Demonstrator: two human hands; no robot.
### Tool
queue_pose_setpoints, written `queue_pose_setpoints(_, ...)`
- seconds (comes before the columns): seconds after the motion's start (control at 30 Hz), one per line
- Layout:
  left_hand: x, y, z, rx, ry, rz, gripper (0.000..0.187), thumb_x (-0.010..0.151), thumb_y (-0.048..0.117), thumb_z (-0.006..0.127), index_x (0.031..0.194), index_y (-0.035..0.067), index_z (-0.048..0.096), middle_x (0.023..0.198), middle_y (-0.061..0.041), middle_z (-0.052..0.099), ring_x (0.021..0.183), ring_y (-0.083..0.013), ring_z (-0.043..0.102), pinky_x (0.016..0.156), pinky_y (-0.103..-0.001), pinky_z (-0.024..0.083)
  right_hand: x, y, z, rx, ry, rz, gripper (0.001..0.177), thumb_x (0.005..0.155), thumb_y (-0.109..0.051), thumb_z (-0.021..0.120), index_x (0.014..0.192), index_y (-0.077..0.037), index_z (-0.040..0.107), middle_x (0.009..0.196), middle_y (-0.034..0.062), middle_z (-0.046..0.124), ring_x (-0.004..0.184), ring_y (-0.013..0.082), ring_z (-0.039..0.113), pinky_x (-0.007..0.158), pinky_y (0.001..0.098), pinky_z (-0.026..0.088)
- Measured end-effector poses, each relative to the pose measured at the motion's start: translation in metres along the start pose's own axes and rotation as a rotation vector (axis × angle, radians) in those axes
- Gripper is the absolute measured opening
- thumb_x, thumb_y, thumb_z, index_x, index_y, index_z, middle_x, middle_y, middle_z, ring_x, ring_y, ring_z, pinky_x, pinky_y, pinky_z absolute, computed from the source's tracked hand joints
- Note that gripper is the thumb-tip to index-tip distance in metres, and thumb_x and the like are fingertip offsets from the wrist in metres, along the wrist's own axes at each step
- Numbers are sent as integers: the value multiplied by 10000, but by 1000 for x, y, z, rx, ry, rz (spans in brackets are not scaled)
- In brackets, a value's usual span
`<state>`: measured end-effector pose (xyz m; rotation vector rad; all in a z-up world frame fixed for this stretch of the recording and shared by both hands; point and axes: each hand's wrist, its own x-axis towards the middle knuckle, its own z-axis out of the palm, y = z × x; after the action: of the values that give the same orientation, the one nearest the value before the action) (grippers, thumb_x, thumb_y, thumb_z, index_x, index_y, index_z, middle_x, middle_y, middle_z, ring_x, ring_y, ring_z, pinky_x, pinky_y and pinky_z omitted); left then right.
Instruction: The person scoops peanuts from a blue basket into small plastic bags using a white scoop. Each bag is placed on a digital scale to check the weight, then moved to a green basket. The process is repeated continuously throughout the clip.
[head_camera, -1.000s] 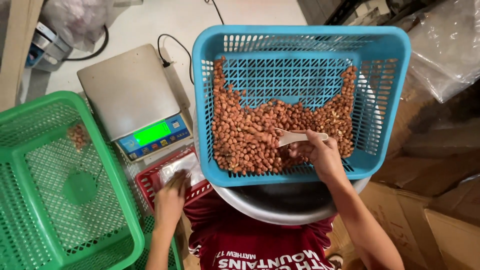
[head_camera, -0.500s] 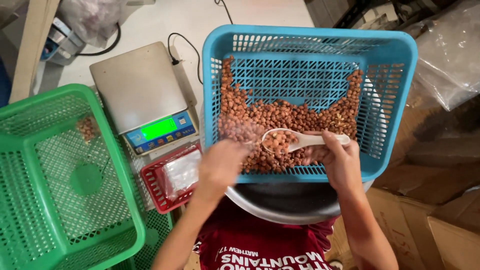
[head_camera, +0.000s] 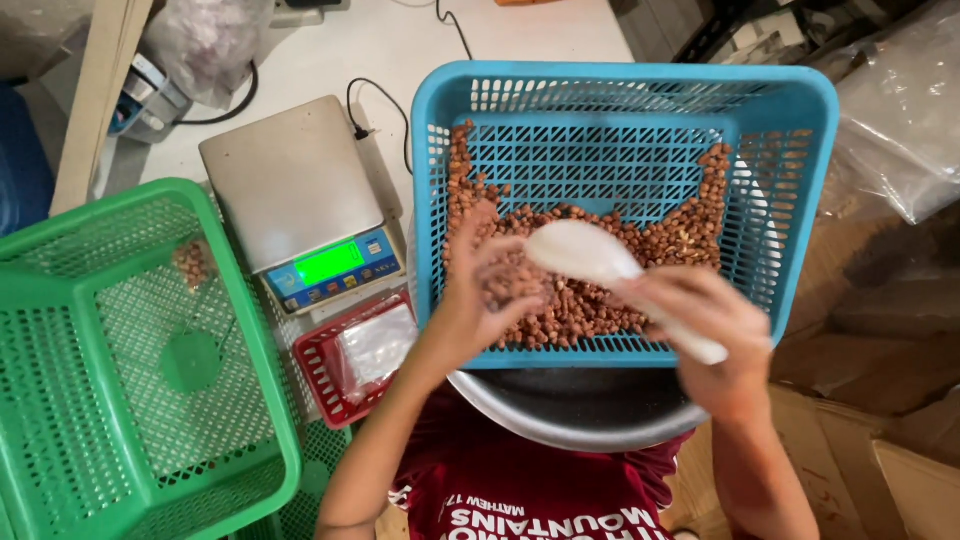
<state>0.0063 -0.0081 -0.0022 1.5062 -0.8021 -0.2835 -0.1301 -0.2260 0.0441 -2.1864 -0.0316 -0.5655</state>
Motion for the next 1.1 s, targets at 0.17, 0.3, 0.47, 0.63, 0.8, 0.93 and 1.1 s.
queue_pose_setpoints(0.17,9,8,-52,-407,286,-295,765,993,-33,510,1554,21,-7,1054,-214,720,742,-302,777,540,-314,702,9,34,-6,-122,241,28,399,1094,-288,598,1236,60,731,1045,257,702,893,366,650,856,511,517)
queue_pose_setpoints(0.3,1,-61,-109,5,706,9,357,997,-47,630,1288,20,434,1067,-175,742,917,-248,742,775,-313,637,2,89,16,-32,218,302,245,1075,-95,594,1224,59,712,1013,306,682,948,382,631,934,537,462)
queue_pose_setpoints(0.47,-20,-162,-155,690,778,102,170,1071,200,638,939,153,733,1094,-19,768,1284,-302,645,1223,-513,202,-8,66,55,325,54,691,264,1005,-91,591,1161,-76,803,995,144,785,959,191,641,963,409,505)
queue_pose_setpoints(0.63,-50,-126,-113,1150,555,36,728,760,-59,852,1429,82,601,1475,-230,462,1308,-468,466,1155,-592,350,-33,131,57,930,104,915,397,1068,-186,525,1253,139,657,916,303,728,777,362,766,755,468,629)
queue_pose_setpoints(0.8,-174,-167,-78,1138,14,-449,168,938,-66,524,912,29,660,792,-147,647,743,-365,698,697,-482,597,-25,113,39,945,90,845,446,1067,-224,513,1239,160,660,871,241,745,719,297,754,693,373,614)
queue_pose_setpoints(0.93,-182,-147,-73,1234,-118,-447,567,732,-322,610,1267,-137,593,1422,-320,554,1273,-495,592,685,-488,731,-22,110,31,926,40,771,479,1089,-234,486,1230,197,641,828,212,718,671,259,705,666,328,577)
queue_pose_setpoints(1.1,-220,-204,-82,1267,-257,-446,382,778,72,694,1156,22,676,1297,-182,652,1168,-407,674,690,-484,659,-37,128,46,973,168,811,417,1064,-194,516,1308,122,637,881,272,734,715,329,771,667,418,646)
